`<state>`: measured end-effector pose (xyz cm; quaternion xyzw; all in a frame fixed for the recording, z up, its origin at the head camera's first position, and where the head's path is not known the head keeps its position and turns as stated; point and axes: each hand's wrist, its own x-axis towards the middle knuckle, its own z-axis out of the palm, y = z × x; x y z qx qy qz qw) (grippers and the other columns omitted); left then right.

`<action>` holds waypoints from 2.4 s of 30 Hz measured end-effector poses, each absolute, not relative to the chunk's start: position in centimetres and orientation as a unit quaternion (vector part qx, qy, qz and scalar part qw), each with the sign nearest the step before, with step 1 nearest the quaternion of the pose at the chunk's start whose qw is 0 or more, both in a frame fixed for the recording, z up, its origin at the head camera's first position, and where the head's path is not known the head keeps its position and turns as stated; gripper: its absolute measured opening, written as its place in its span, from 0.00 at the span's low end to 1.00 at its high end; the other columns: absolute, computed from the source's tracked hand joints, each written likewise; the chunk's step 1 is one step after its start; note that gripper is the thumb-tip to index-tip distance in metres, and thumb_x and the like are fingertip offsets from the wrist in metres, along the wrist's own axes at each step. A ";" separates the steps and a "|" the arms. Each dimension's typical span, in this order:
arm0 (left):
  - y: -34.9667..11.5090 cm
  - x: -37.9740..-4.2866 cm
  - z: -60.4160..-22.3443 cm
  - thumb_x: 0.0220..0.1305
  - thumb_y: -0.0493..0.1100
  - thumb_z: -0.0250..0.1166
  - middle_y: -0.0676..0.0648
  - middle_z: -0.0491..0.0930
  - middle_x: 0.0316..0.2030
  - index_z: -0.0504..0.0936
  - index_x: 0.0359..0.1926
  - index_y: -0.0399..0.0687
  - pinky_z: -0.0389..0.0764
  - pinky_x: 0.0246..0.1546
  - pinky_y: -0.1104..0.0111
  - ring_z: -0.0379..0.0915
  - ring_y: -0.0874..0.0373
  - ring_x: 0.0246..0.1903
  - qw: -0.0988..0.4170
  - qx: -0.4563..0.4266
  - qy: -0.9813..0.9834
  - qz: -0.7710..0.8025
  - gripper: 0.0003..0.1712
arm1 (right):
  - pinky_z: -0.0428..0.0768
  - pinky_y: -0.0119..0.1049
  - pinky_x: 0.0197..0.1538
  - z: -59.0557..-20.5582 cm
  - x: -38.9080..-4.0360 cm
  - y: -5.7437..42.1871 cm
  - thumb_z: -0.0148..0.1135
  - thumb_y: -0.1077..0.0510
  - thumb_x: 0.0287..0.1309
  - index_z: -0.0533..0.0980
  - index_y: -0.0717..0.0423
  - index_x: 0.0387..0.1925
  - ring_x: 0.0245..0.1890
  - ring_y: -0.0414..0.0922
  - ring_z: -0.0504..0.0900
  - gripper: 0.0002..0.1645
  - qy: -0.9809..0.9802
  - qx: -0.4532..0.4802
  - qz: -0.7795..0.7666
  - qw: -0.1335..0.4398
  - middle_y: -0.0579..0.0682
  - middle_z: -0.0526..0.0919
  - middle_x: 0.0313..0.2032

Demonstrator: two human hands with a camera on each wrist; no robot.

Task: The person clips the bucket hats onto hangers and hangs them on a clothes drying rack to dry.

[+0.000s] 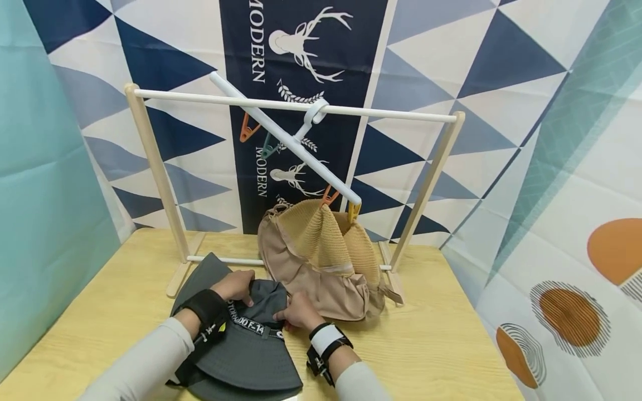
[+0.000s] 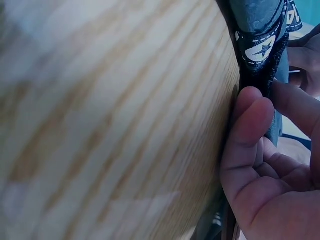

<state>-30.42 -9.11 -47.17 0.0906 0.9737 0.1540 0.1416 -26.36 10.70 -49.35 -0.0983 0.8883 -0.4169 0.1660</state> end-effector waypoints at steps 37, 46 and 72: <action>-8.8 -29.9 -46.9 0.38 0.41 0.83 0.40 0.82 0.39 0.79 0.45 0.41 0.81 0.38 0.56 0.80 0.44 0.38 0.121 0.076 0.982 0.124 0.31 | 0.76 0.32 0.16 -49.8 -26.1 10.3 0.75 0.61 0.48 0.74 0.61 0.08 0.07 0.36 0.74 0.22 0.886 -0.100 -0.421 0.167 0.53 0.79 0.08; -8.9 -30.5 -47.0 0.37 0.41 0.84 0.41 0.81 0.34 0.79 0.41 0.42 0.81 0.34 0.57 0.79 0.46 0.33 0.104 0.082 0.984 0.122 0.29 | 0.72 0.29 0.15 -49.6 -26.5 10.2 0.75 0.61 0.48 0.75 0.62 0.09 0.06 0.34 0.72 0.21 0.891 -0.114 -0.411 0.157 0.52 0.78 0.08; -9.2 -30.6 -47.0 0.39 0.40 0.83 0.39 0.81 0.38 0.78 0.44 0.40 0.81 0.39 0.54 0.80 0.44 0.38 0.095 0.102 0.981 0.137 0.30 | 0.72 0.33 0.16 -49.5 -26.7 9.6 0.70 0.50 0.55 0.69 0.52 0.06 0.06 0.38 0.72 0.29 0.899 -0.074 -0.412 0.127 0.48 0.74 0.05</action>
